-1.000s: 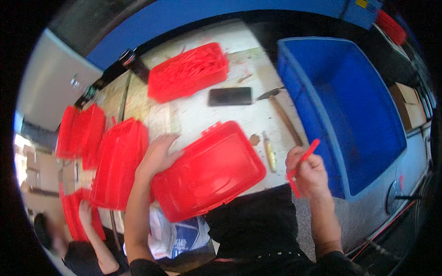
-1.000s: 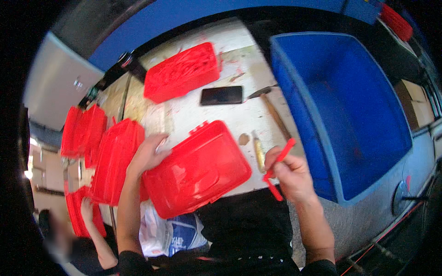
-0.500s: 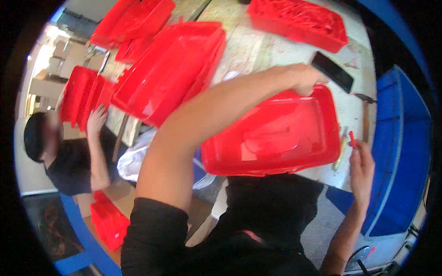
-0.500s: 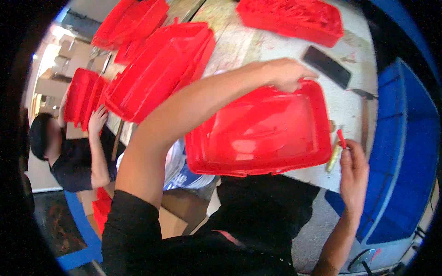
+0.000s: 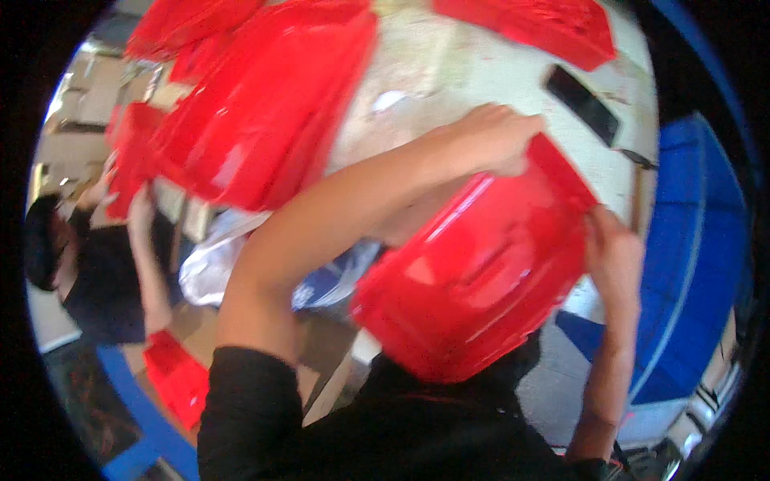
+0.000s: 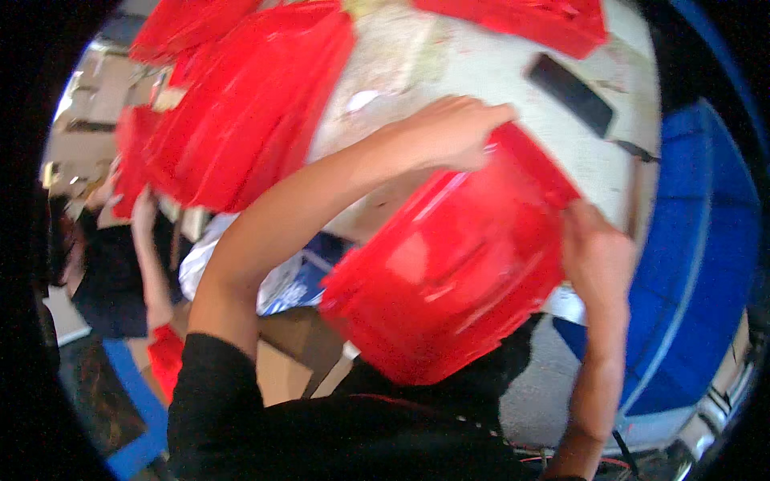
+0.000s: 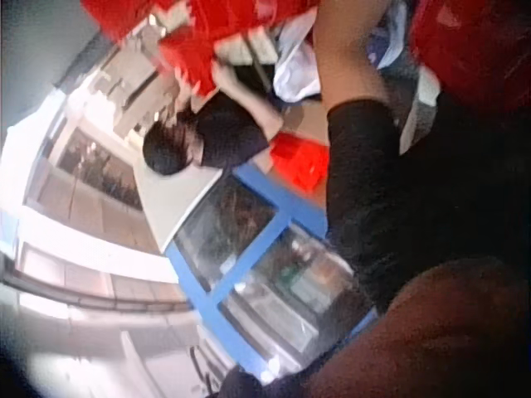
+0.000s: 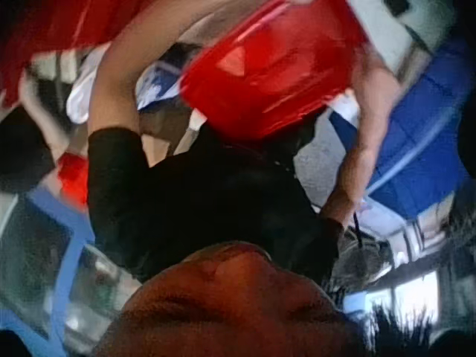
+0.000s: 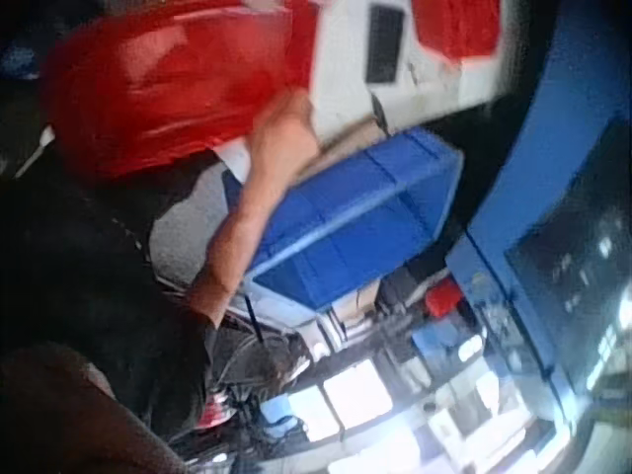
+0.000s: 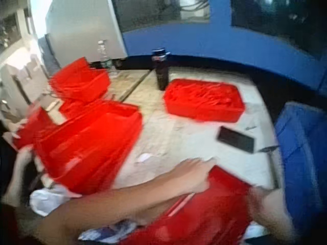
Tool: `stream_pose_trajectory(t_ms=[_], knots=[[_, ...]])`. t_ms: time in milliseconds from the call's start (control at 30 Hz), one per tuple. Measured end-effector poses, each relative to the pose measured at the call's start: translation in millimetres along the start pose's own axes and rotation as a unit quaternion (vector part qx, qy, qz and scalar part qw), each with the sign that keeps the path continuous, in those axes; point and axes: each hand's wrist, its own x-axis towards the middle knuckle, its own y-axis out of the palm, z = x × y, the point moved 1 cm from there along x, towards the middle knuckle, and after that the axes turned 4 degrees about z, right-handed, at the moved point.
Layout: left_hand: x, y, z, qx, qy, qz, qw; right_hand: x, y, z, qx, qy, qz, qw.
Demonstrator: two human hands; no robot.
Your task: The person assembles red plastic containers by inserting small red plastic pieces into slots on the container edges. They use a hammer to tap the pieces into place and repeat the process for multiple containers.
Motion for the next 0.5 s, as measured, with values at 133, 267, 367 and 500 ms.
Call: stream_pose_trajectory(t_ms=[133, 267, 367, 500], knots=[[19.5, 5.7, -4.0, 0.054, 0.156, -0.102, 0.981, 7.0, 16.2, -10.0, -0.079, 0.017, 0.026, 0.996], [38.0, 11.5, -6.5, 0.028, 0.165, 0.016, 0.986, 15.7, 18.7, -12.6, -0.095, 0.025, -0.015, 0.995], [37.8, 12.2, -6.9, 0.044, 0.207, -0.069, 0.975, 19.6, 18.1, -9.0, -0.118, -0.002, 0.000, 0.993], [44.3, 10.8, -13.3, 0.064, 0.184, 0.025, 0.981, 19.4, 17.3, -4.9, -0.141, -0.020, -0.002, 0.990]])
